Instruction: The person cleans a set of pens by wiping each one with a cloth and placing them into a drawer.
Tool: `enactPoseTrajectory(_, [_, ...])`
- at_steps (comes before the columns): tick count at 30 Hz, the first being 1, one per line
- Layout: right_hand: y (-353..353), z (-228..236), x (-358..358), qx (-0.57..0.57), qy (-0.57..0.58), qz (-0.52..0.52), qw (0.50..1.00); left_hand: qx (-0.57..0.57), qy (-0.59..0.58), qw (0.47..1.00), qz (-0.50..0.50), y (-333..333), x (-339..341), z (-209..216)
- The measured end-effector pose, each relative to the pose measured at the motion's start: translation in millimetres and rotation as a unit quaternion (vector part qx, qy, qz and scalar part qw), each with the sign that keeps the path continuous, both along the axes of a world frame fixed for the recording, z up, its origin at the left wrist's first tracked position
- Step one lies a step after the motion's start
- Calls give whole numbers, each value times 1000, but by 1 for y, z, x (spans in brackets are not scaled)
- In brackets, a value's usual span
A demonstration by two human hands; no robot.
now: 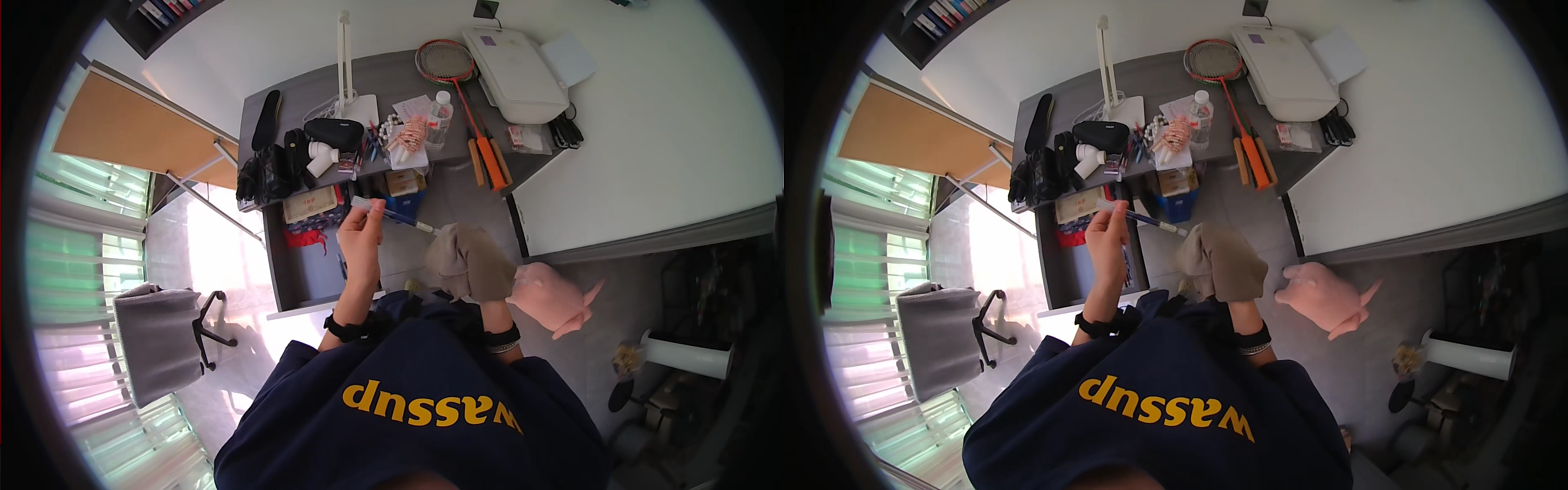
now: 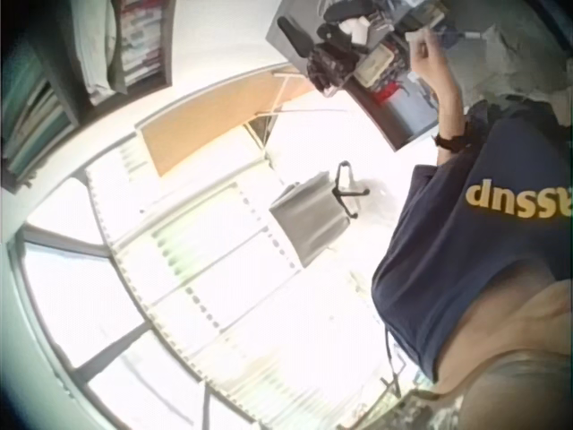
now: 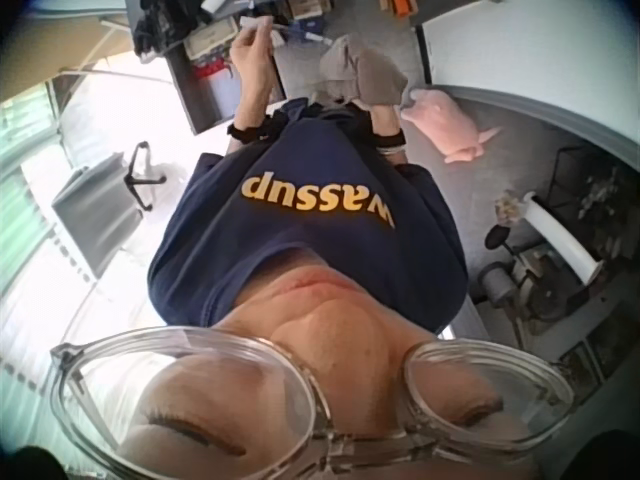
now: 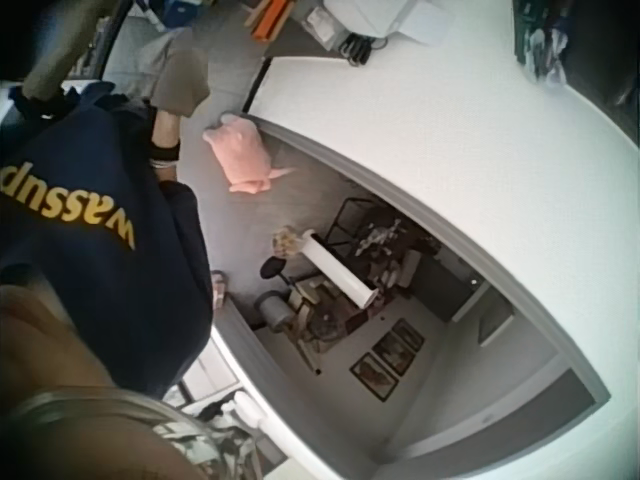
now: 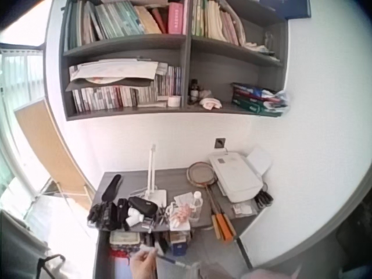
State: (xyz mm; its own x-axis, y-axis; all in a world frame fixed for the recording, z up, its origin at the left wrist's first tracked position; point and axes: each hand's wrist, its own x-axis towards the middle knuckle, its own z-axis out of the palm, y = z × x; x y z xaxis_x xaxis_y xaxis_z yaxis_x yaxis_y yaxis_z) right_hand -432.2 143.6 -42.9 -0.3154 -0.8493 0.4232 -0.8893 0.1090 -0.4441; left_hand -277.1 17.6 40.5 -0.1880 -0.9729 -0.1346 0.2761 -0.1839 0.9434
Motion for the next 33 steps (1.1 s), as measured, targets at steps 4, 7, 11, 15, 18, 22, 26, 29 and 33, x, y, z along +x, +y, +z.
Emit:
enactPoseTrajectory(4, [14,-14,-23,-7,-409,-29,912,-11,28,999,-21,-16,14,5])
enactPoseTrajectory(7, [13,-1,-17,-74,-641,-27,764,9,36,999,-6,-8,7,4])
enactPoseTrajectory(11, [10,-28,-1,-99,-651,-14,752,49,21,997,-48,17,-12,-5])
enactPoseTrajectory(15, [8,-20,9,-41,-610,-28,791,-36,49,996,-68,48,-25,-6])
enactPoseTrajectory(18, [14,-3,-5,24,-530,-41,846,-62,0,989,-134,50,-21,-13])
enactPoseTrajectory(22, [13,14,-19,137,-368,-103,914,-285,-218,886,-293,58,-16,5])
enactPoseTrajectory(26, [0,63,-10,104,-417,-165,888,-656,-253,634,-320,66,-13,17])
enactPoseTrajectory(29, [-12,92,-11,56,-682,-172,709,-658,-264,617,-341,63,-15,17])
enactPoseTrajectory(33, [-22,75,-10,18,-627,-47,778,-629,-277,664,-295,47,-21,12])
